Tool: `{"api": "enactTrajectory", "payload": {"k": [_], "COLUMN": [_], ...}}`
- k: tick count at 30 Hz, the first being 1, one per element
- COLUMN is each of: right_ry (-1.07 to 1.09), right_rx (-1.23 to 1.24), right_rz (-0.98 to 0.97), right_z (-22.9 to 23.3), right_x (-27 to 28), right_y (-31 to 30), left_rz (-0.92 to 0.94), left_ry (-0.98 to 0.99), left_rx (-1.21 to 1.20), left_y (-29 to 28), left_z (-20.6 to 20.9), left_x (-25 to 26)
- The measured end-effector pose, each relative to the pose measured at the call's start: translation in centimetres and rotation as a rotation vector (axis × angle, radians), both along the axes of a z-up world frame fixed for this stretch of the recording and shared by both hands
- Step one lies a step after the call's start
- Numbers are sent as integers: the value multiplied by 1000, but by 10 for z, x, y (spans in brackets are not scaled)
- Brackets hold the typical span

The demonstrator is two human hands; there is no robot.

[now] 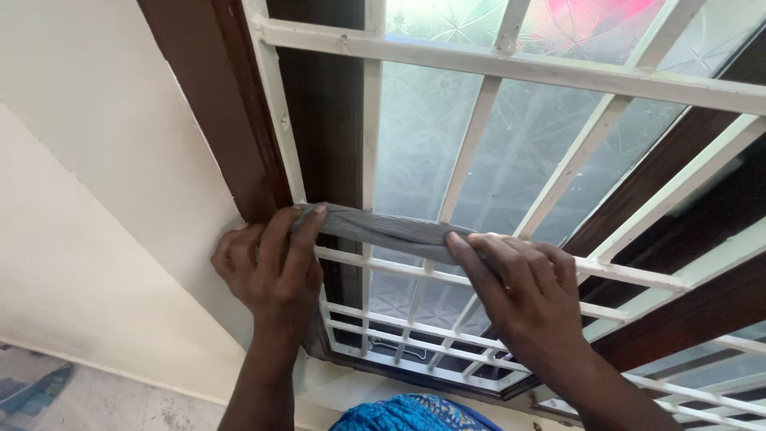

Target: The person cleans a window grille by hand using a grey cloth, wiping several sections of the white metal frame and the glass behind it.

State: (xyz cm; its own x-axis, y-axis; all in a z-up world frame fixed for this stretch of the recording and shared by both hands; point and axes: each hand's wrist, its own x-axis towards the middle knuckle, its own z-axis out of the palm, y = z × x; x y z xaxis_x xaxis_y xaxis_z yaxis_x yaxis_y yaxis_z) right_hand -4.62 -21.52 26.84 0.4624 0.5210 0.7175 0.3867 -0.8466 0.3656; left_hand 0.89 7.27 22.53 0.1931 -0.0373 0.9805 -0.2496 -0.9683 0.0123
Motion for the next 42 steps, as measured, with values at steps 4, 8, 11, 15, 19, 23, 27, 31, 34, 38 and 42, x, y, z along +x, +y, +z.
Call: {"api": "enactTrajectory", "payload": {"k": [4, 8, 11, 15, 19, 23, 27, 31, 34, 38, 42], "right_ry": [13, 35, 46, -7, -24, -85, -64, 76, 68, 80, 56], "right_rx": [-15, 36, 106, 208, 232, 246, 277, 341, 281, 244, 140], "right_rz": [47, 12, -16, -133, -373, -477, -458, -292, -292, -229, -128], "right_z": [6, 4, 0, -11, -20, -30, -58, -85, -91, -88, -88], "right_x": [4, -4, -16, -30, -49, -64, -70, -50, -47, -39, -23], "right_y": [7, -5, -24, -53, -81, -106, -121, -121, -105, -86, -65], "left_rz": [-11, -64, -140, -269, -373, -546, -567, -487, -495, -451, -361], "left_ry": [3, 7, 12, 9, -25, 83, 58, 148, 189, 213, 201], "left_rx": [-59, -32, 25, 114, 227, 332, 399, 448, 437, 362, 234], "left_y": [1, -11, -28, -57, -93, -106, -106, -94, -81, -61, -38], "left_z": [0, 3, 6, 8, 10, 14, 10, -4, -14, -27, -37], "left_x": [-1, -3, -6, -9, -4, -11, -14, -12, -10, -11, -7]}}
